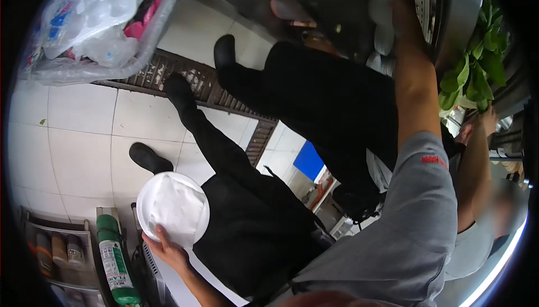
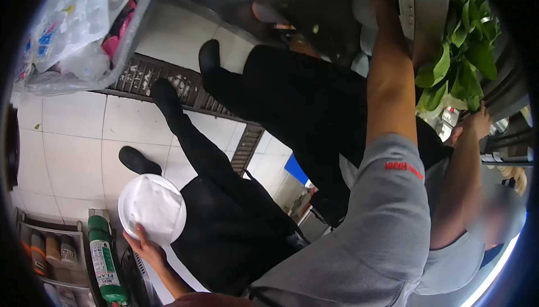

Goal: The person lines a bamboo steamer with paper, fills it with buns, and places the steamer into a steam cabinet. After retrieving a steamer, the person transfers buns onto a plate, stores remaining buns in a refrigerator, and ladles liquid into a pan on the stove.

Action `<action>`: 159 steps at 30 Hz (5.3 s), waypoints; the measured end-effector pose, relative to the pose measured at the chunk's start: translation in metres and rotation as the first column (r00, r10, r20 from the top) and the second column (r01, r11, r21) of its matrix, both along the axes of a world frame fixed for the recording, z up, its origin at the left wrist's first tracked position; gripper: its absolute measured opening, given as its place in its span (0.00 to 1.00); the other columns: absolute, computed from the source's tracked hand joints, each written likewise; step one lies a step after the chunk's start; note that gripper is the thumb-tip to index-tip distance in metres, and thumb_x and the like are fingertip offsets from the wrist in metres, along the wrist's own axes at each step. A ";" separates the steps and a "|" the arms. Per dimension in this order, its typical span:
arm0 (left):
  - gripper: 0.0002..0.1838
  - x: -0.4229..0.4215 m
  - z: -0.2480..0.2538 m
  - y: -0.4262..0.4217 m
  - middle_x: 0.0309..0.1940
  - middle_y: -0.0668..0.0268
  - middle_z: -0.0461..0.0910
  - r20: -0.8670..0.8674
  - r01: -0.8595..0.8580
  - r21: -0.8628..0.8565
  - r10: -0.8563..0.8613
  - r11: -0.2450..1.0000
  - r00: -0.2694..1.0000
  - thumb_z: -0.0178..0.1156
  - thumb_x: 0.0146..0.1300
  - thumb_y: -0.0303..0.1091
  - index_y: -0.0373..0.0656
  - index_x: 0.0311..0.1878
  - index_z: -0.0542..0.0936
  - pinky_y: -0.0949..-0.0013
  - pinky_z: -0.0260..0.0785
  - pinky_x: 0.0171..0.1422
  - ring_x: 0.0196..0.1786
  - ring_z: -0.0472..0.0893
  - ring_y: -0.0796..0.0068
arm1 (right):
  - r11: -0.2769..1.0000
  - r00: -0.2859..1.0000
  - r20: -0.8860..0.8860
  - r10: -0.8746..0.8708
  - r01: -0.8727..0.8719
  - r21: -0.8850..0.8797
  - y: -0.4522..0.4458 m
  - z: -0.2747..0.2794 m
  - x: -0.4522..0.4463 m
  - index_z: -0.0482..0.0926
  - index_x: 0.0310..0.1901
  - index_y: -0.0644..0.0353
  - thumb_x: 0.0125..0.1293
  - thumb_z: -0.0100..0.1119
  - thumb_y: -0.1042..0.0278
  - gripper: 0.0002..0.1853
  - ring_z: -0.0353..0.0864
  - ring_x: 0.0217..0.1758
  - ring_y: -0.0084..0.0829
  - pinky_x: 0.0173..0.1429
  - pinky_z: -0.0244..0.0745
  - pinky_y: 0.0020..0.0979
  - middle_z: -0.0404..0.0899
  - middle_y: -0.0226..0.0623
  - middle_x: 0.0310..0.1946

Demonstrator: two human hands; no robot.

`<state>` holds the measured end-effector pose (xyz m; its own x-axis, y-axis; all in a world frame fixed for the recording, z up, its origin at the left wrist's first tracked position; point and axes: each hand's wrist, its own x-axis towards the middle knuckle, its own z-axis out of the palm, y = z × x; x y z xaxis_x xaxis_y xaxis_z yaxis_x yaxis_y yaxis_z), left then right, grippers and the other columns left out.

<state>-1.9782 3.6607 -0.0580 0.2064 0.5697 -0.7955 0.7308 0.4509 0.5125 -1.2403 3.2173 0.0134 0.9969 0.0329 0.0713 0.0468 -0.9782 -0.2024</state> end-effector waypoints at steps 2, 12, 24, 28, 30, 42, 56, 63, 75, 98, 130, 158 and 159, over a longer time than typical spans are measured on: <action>0.22 0.006 0.001 -0.001 0.51 0.56 0.74 -0.039 0.051 0.056 -0.049 0.997 0.998 0.56 0.71 0.42 0.34 0.58 0.70 0.65 0.64 0.60 0.52 0.72 0.67 | 0.969 0.994 0.006 -0.109 0.105 0.224 0.041 0.014 -0.039 0.72 0.61 0.67 0.65 0.53 0.39 0.37 0.73 0.60 0.46 0.60 0.70 0.46 0.76 0.50 0.54; 0.23 0.006 -0.012 -0.005 0.52 0.53 0.75 -0.105 -0.006 0.084 0.015 0.996 0.994 0.54 0.72 0.43 0.33 0.59 0.69 0.66 0.65 0.60 0.52 0.74 0.66 | 0.928 0.919 -0.149 -0.364 0.372 0.028 -0.161 -0.033 0.054 0.58 0.73 0.53 0.67 0.57 0.46 0.37 0.73 0.59 0.48 0.60 0.72 0.51 0.64 0.42 0.66; 0.27 0.013 -0.016 0.003 0.60 0.52 0.71 -0.160 0.052 0.063 -0.042 0.997 0.986 0.56 0.72 0.41 0.33 0.66 0.65 0.64 0.63 0.65 0.58 0.72 0.63 | 0.958 0.941 -0.216 -0.259 0.279 0.066 -0.168 -0.027 0.027 0.59 0.70 0.64 0.70 0.54 0.63 0.31 0.74 0.57 0.47 0.48 0.86 0.45 0.64 0.45 0.64; 0.27 0.016 -0.017 0.009 0.61 0.52 0.70 -0.126 0.041 0.124 -0.026 0.991 0.992 0.56 0.71 0.39 0.31 0.66 0.65 0.62 0.61 0.67 0.59 0.71 0.63 | 0.754 0.855 -0.082 -0.513 0.494 0.433 -0.085 0.008 -0.007 0.62 0.64 0.74 0.70 0.54 0.61 0.28 0.75 0.57 0.50 0.45 0.88 0.41 0.66 0.51 0.61; 0.33 0.010 -0.017 0.014 0.64 0.49 0.67 -0.144 0.089 0.154 -0.067 0.984 0.987 0.57 0.71 0.43 0.27 0.68 0.62 0.64 0.57 0.70 0.63 0.68 0.61 | 0.715 0.833 -0.016 -0.553 0.485 0.503 -0.094 0.005 -0.021 0.66 0.59 0.78 0.69 0.55 0.59 0.28 0.75 0.56 0.53 0.47 0.89 0.42 0.69 0.55 0.58; 0.22 -0.024 0.020 0.074 0.56 0.48 0.73 0.101 0.140 0.379 -0.192 0.915 0.976 0.54 0.71 0.33 0.27 0.61 0.67 0.61 0.62 0.65 0.57 0.72 0.61 | 0.764 0.777 0.111 -0.620 0.565 0.311 0.120 0.002 -0.193 0.71 0.60 0.63 0.71 0.52 0.51 0.25 0.79 0.53 0.48 0.47 0.81 0.53 0.74 0.51 0.55; 0.14 0.021 0.167 0.067 0.49 0.50 0.77 0.448 0.332 0.189 -0.382 0.924 0.808 0.48 0.69 0.22 0.32 0.56 0.68 0.63 0.74 0.53 0.50 0.79 0.62 | 0.577 0.925 -0.173 0.338 -0.059 0.815 0.271 0.177 -0.663 0.78 0.41 0.67 0.71 0.54 0.70 0.08 0.82 0.36 0.28 0.44 0.77 0.30 0.79 0.36 0.36; 0.15 0.024 0.216 -0.047 0.51 0.53 0.77 0.629 0.533 0.069 -0.452 0.843 0.633 0.51 0.68 0.23 0.33 0.57 0.68 0.64 0.74 0.55 0.52 0.79 0.65 | 0.712 0.884 0.194 0.424 -0.458 0.533 0.206 0.203 -0.761 0.76 0.34 0.61 0.63 0.58 0.70 0.05 0.73 0.42 0.44 0.48 0.72 0.38 0.77 0.39 0.34; 0.19 -0.060 0.167 -0.373 0.57 0.58 0.77 0.620 0.951 -0.214 -0.721 0.225 0.310 0.53 0.71 0.31 0.39 0.64 0.68 0.61 0.76 0.57 0.55 0.80 0.63 | 0.911 0.982 -0.169 0.086 -0.009 0.412 -0.081 0.178 -0.930 0.77 0.37 0.55 0.68 0.54 0.56 0.11 0.77 0.46 0.45 0.36 0.80 0.45 0.79 0.35 0.35; 0.20 -0.172 0.147 -1.097 0.55 0.58 0.80 0.862 0.489 -0.282 -0.442 -0.826 -0.249 0.51 0.72 0.35 0.38 0.63 0.74 0.64 0.78 0.55 0.50 0.83 0.68 | 0.148 0.038 0.392 -0.919 0.956 0.254 -0.574 0.265 -1.097 0.73 0.58 0.64 0.60 0.67 0.61 0.27 0.72 0.55 0.48 0.63 0.67 0.45 0.74 0.51 0.50; 0.32 0.461 0.229 -1.511 0.62 0.56 0.74 0.713 0.952 -0.299 -0.678 -0.065 0.178 0.42 0.75 0.56 0.36 0.67 0.69 0.63 0.65 0.68 0.64 0.73 0.65 | -0.431 0.808 -0.382 -0.448 0.180 0.884 -1.228 0.148 -0.472 0.73 0.57 0.74 0.63 0.60 0.67 0.24 0.78 0.52 0.34 0.58 0.71 0.31 0.79 0.45 0.50; 0.26 0.992 0.249 -1.676 0.57 0.58 0.77 0.868 0.497 -0.249 -0.035 0.831 0.495 0.51 0.71 0.41 0.35 0.65 0.70 0.68 0.70 0.62 0.57 0.78 0.69 | -0.095 0.892 -0.398 0.214 0.424 0.901 -1.449 0.188 0.301 0.62 0.70 0.60 0.78 0.33 0.46 0.30 0.66 0.68 0.34 0.71 0.62 0.36 0.67 0.45 0.65; 0.26 1.009 0.244 -1.671 0.58 0.57 0.77 0.858 0.420 -0.265 0.013 0.868 0.514 0.51 0.71 0.41 0.34 0.67 0.69 0.67 0.69 0.63 0.58 0.77 0.68 | -0.062 0.837 -0.442 0.321 0.485 0.872 -1.447 0.165 0.332 0.68 0.66 0.59 0.78 0.37 0.49 0.26 0.73 0.63 0.34 0.66 0.69 0.35 0.74 0.44 0.60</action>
<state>-0.9690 1.9896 0.1864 0.9404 0.1020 -0.3244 0.1818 0.6553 0.7332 -0.9088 1.7703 0.1779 0.8687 0.2510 -0.4270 -0.4862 0.2672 -0.8320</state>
